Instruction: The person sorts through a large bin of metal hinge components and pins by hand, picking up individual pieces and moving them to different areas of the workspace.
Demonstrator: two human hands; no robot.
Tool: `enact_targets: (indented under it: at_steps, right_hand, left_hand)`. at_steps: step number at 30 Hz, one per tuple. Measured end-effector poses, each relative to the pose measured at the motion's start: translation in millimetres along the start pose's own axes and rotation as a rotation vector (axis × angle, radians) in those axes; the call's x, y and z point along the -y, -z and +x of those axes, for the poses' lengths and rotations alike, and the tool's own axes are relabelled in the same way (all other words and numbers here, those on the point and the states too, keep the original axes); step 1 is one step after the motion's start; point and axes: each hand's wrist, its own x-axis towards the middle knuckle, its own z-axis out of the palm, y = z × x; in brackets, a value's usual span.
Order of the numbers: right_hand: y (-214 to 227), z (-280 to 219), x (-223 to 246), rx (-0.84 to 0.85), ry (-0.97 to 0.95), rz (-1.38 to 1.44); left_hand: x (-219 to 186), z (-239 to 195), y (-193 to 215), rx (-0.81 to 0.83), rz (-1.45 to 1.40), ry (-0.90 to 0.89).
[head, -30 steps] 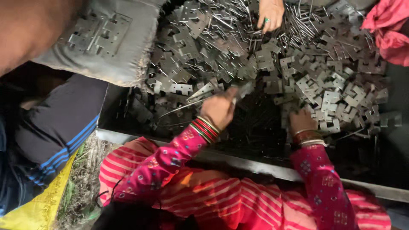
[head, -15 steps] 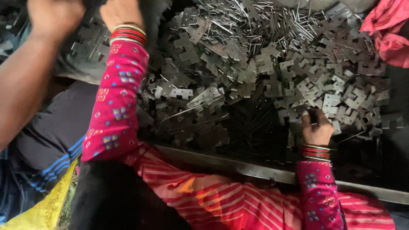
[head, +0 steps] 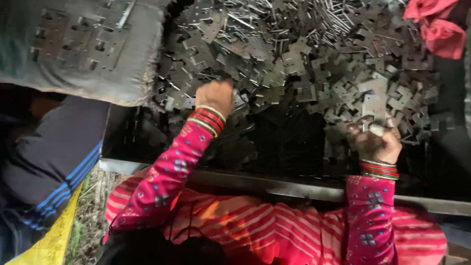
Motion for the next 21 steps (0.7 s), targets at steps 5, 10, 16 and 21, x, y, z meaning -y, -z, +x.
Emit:
enact_targets:
  at_steps: [5, 10, 16, 21]
  right_hand:
    - [18, 1, -3, -0.003, -0.066, 0.159]
    - [-15, 8, -33, 0.005, -0.247, -0.045]
    - [-65, -3, -112, 0.509, -0.347, -1.809]
    - [-71, -13, -140, 0.622, -0.532, -2.047]
  left_hand:
    - [-14, -7, -49, -0.07, 0.274, -0.015]
    - [4, 1, -71, 0.131, 0.169, 0.074]
    - [20, -1, -71, 0.213, 0.128, 0.211]
    - [23, -6, -76, 0.18, 0.156, 0.185]
